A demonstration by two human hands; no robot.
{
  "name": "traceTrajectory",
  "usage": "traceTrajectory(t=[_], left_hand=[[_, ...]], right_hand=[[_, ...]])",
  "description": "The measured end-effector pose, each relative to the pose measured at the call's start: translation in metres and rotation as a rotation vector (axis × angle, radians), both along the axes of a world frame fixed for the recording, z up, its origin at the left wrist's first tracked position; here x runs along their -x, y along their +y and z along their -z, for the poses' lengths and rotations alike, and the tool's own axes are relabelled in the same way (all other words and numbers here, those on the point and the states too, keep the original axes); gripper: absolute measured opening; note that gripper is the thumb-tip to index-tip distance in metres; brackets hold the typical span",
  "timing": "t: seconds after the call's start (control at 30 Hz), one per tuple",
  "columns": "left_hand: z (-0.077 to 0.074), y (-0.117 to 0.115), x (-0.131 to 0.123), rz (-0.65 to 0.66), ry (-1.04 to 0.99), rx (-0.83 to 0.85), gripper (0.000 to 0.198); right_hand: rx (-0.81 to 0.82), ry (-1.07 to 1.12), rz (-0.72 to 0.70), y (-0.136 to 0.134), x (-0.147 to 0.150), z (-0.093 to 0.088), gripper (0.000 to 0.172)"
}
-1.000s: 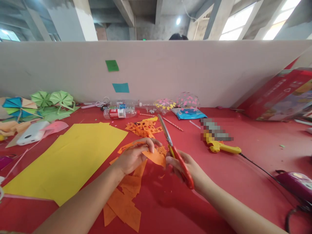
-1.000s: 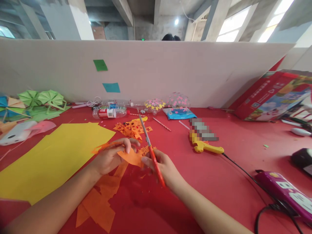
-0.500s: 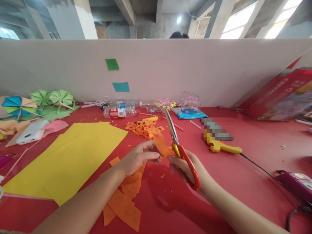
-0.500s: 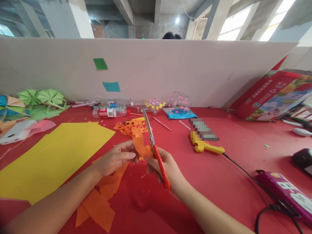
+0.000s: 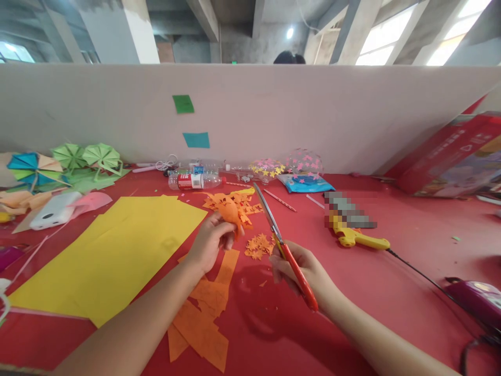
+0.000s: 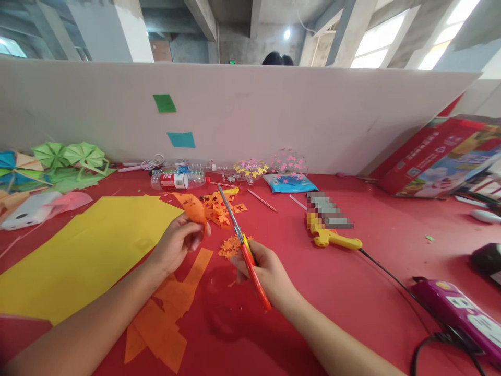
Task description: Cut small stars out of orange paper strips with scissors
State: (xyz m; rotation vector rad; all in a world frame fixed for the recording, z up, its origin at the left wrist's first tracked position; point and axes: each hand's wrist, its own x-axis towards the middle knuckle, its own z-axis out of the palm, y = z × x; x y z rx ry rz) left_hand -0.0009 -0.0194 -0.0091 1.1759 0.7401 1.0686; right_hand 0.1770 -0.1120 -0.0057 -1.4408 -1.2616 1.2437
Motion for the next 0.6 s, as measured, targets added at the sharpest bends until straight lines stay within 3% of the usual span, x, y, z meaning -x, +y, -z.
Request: traceTrajectory(t=[0.23, 0.6], left_hand=[[0.005, 0.0052, 0.0004, -0.058, -0.013, 0.057, 0.019], [0.0087, 0.0047, 0.0022, -0.155, 0.039, 0.135, 0.025]], right_hand=[[-0.025, 0.007, 0.028, 0.0048, -0.0041, 0.007, 0.035], [0.016, -0.33, -0.196, 0.0012, -0.0101, 0.0027, 0.043]])
